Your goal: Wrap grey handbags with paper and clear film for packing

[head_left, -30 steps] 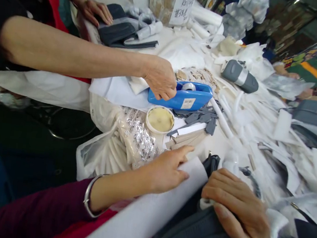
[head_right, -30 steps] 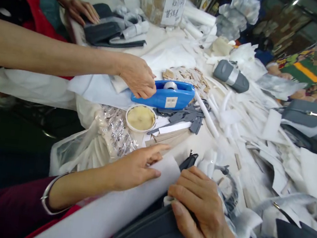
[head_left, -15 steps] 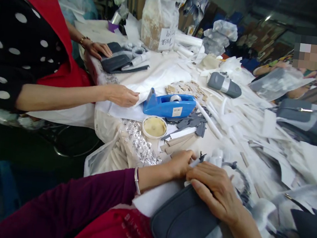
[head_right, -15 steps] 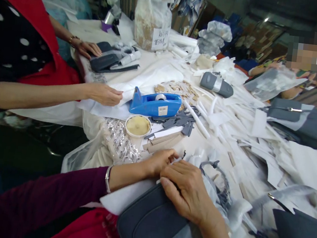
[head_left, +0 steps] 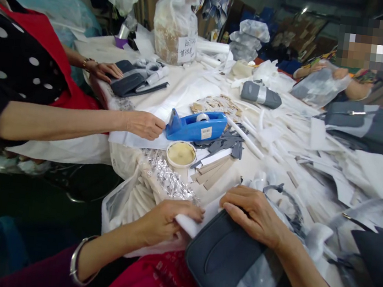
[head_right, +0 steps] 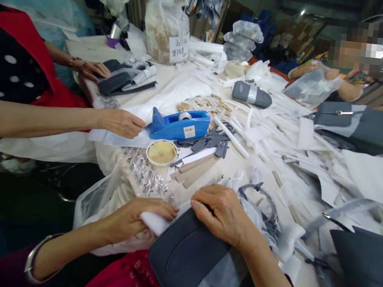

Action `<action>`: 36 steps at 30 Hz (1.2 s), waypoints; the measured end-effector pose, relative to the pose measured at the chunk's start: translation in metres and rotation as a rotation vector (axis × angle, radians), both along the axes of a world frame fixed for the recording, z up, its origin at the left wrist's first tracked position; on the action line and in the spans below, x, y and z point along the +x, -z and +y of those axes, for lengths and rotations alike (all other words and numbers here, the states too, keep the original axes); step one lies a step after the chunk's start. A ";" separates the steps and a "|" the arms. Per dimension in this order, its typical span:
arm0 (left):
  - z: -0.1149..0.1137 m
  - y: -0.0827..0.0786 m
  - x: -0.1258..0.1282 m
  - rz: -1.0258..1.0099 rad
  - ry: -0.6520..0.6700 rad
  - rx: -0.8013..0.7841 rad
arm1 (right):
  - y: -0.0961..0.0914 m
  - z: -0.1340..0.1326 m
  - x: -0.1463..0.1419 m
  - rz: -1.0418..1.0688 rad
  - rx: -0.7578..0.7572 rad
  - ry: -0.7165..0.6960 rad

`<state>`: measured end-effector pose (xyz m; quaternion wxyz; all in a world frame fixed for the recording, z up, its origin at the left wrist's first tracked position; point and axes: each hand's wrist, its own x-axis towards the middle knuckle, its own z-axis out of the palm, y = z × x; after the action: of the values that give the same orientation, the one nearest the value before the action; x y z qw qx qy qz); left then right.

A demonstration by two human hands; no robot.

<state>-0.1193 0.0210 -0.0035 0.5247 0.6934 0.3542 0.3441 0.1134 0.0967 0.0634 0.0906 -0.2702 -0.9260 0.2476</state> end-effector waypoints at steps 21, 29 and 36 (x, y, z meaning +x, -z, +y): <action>0.018 -0.018 0.056 -0.166 -0.184 -0.326 | -0.009 -0.010 0.001 0.114 0.061 0.053; 0.000 -0.002 0.062 -0.389 -0.308 -0.398 | -0.007 -0.008 -0.005 0.107 0.103 -0.003; 0.010 -0.015 0.066 -0.290 -0.198 -0.361 | -0.007 -0.006 -0.002 0.152 0.139 -0.045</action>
<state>-0.0533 0.0312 0.0118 0.6491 0.4937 0.3972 0.4209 0.1110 0.0911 0.0700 0.1736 -0.2228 -0.9372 0.2046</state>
